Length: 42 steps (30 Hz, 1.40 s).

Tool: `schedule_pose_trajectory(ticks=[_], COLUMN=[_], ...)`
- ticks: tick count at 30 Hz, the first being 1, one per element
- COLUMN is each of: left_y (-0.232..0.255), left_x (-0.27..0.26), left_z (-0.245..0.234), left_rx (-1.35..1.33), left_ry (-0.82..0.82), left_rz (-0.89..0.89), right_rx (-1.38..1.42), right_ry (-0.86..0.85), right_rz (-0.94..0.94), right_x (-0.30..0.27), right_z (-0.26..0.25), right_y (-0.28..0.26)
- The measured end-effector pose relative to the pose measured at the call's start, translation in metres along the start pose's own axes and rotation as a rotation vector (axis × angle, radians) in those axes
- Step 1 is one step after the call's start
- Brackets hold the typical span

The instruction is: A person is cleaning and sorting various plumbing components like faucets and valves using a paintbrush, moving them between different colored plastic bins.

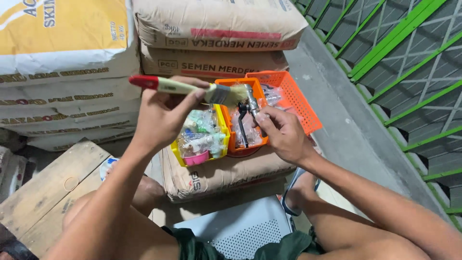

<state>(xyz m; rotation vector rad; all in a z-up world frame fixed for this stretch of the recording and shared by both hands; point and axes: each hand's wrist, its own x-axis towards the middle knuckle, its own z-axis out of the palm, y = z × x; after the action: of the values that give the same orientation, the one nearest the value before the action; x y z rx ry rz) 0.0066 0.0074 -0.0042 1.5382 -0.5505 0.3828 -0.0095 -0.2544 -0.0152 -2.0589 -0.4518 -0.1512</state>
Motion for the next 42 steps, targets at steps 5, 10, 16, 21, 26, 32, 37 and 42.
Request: schedule_pose_trajectory(ticks=[5, 10, 16, 21, 26, 32, 37, 42], left_y=[0.008, 0.008, -0.005, -0.009, -0.007, -0.017, -0.039, -0.024], left_x=[-0.008, -0.006, -0.007, -0.01, -0.002, -0.004, -0.019, -0.031], left_z=[-0.003, 0.0, 0.016, 0.029, 0.044, 0.053, 0.058, 0.061], left_rx=[0.085, -0.043, -0.074, 0.08, 0.147, 0.059, 0.047, 0.122], left_ry=[-0.053, -0.031, 0.042, 0.021, 0.008, 0.052, 0.065, 0.054], left_rz=[-0.02, -0.145, -0.124, -0.018, 0.0, -0.089, -0.148, -0.188], right_rx=[-0.268, -0.307, -0.052, 0.148, 0.087, 0.292, 0.478, 0.497], right_ry=[-0.089, -0.065, 0.074, 0.183, 0.155, 0.193, 0.206, 0.255], right_rz=[-0.067, -0.039, 0.086, 0.158, 0.12, 0.131, 0.124, 0.115], right_x=[0.004, 0.007, 0.007, 0.003, 0.0, -0.006, -0.016, -0.021], right_z=[-0.016, -0.02, -0.01, 0.008, 0.009, 0.011, 0.012, 0.014], right_y=[-0.022, -0.034, -0.018, 0.015, 0.063, 0.075, 0.077, 0.096])
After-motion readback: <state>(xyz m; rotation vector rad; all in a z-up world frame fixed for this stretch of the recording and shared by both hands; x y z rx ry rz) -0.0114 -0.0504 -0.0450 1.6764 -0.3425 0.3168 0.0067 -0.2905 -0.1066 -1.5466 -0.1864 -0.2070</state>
